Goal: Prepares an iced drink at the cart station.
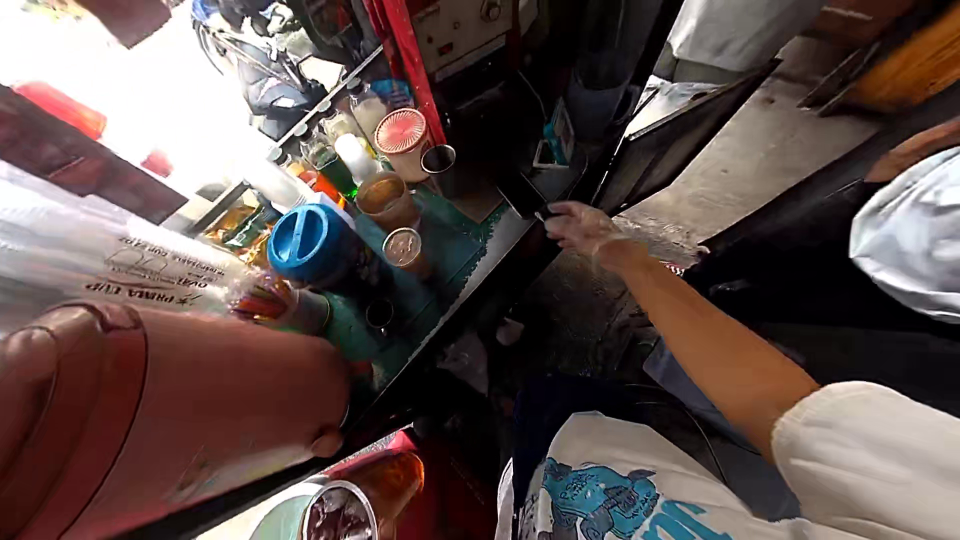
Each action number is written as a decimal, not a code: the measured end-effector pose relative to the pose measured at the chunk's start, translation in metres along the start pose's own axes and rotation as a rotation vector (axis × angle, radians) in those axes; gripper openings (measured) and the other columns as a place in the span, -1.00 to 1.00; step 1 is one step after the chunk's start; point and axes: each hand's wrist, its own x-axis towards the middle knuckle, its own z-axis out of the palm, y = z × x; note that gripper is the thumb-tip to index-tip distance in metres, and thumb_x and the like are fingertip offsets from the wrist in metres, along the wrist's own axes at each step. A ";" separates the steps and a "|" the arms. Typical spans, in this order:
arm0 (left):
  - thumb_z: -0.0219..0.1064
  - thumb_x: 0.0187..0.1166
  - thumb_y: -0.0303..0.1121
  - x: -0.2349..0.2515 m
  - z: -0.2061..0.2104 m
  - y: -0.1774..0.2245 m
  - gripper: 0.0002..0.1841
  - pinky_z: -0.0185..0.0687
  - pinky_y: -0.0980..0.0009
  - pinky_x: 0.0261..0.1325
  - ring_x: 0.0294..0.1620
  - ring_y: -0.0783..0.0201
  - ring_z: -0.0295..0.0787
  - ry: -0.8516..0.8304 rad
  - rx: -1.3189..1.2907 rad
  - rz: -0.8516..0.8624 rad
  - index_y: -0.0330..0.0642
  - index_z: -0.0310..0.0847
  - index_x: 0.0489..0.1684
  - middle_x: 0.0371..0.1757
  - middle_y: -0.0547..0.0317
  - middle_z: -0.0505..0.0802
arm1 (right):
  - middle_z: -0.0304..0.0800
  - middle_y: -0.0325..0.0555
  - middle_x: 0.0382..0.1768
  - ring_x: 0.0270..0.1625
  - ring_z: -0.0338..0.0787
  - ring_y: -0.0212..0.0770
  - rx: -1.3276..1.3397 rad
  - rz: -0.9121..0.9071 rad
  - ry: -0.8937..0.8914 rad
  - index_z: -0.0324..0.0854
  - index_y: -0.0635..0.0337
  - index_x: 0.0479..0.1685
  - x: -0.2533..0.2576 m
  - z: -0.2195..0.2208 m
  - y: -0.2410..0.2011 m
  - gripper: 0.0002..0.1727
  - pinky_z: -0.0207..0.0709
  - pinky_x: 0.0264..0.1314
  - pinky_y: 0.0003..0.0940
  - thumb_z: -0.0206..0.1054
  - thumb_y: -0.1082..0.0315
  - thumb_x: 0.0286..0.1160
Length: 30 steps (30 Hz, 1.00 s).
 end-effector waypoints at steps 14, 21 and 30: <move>0.86 -0.18 0.10 0.142 0.203 -0.006 0.40 0.62 0.36 0.51 0.46 0.38 0.64 -0.566 -0.012 0.270 -0.22 -0.13 0.73 0.48 0.15 0.65 | 0.34 0.19 0.69 0.55 0.57 0.13 0.925 0.221 0.200 0.19 -0.03 0.80 0.278 0.054 -0.098 -0.21 0.59 0.39 0.01 0.23 -0.20 0.67; 0.81 -0.15 0.03 0.159 0.281 0.011 0.48 0.48 0.50 0.57 0.49 0.58 0.55 -0.544 0.115 0.398 -0.48 -0.31 0.75 0.53 0.06 0.58 | 0.59 0.15 0.46 0.41 0.67 0.08 1.239 0.154 0.276 0.36 0.12 0.64 0.357 0.047 -0.110 -0.40 0.65 0.34 0.07 0.26 0.02 0.74; 0.85 -0.23 -0.15 0.213 0.427 0.028 0.53 0.75 0.39 0.35 0.32 0.38 0.75 -0.599 0.108 0.406 -0.52 -0.42 0.76 0.44 -0.10 0.68 | 0.73 0.26 0.16 -0.05 0.90 0.02 0.880 0.159 0.192 0.34 0.35 0.55 0.243 0.013 -0.045 -0.48 0.86 -0.04 -0.12 0.31 0.31 0.72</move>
